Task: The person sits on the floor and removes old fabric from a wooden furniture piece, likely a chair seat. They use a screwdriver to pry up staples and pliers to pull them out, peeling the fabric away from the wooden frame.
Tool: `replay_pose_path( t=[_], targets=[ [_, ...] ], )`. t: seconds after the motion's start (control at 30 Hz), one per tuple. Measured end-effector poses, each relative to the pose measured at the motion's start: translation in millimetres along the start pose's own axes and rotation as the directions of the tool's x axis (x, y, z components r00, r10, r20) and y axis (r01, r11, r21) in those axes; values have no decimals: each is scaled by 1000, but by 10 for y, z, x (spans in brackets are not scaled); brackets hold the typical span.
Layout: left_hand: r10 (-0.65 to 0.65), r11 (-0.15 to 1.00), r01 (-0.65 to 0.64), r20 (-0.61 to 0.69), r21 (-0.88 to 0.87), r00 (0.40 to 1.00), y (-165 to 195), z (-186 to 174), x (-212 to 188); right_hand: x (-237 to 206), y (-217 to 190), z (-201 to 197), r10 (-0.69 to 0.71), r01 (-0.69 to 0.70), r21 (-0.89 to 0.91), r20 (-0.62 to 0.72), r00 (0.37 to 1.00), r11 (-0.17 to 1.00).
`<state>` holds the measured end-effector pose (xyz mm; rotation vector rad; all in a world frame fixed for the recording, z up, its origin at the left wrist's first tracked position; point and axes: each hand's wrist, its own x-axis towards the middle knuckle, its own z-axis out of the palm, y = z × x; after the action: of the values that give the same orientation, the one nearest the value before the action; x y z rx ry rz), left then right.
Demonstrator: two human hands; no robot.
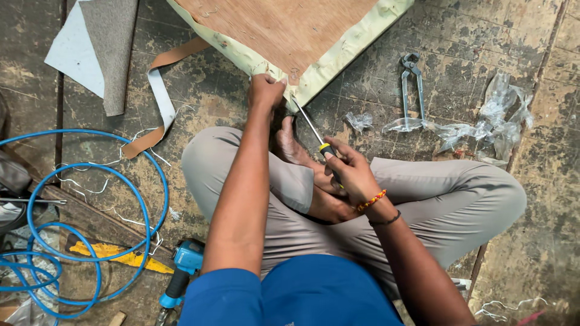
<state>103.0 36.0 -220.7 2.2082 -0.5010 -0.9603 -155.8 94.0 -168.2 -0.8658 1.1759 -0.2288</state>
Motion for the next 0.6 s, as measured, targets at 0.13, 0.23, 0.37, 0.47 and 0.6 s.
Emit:
replay_pose_path(
  t=[0.13, 0.23, 0.37, 0.47, 0.6],
  targets=[
    [-79, 996, 79, 15, -36, 997, 19, -33, 16, -85, -34, 203, 23, -22, 10, -54, 998, 1000],
    [-151, 987, 152, 24, -44, 988, 56, -104, 13, -97, 25, 258, 90, -81, 108, -78, 993, 991],
    [-286, 958, 282, 106, 45, 952, 84, -193, 13, 36, 270, 216, 88, -66, 171, -125, 988, 983],
    [-273, 961, 269, 86, 55, 958, 72, -199, 14, 166, 552, 279, -138, 136, -22, -171, 976, 990],
    [-170, 985, 170, 48, 7, 984, 41, -183, 12, 149, 751, 380, -170, 177, 88, -90, 981, 980]
  ],
)
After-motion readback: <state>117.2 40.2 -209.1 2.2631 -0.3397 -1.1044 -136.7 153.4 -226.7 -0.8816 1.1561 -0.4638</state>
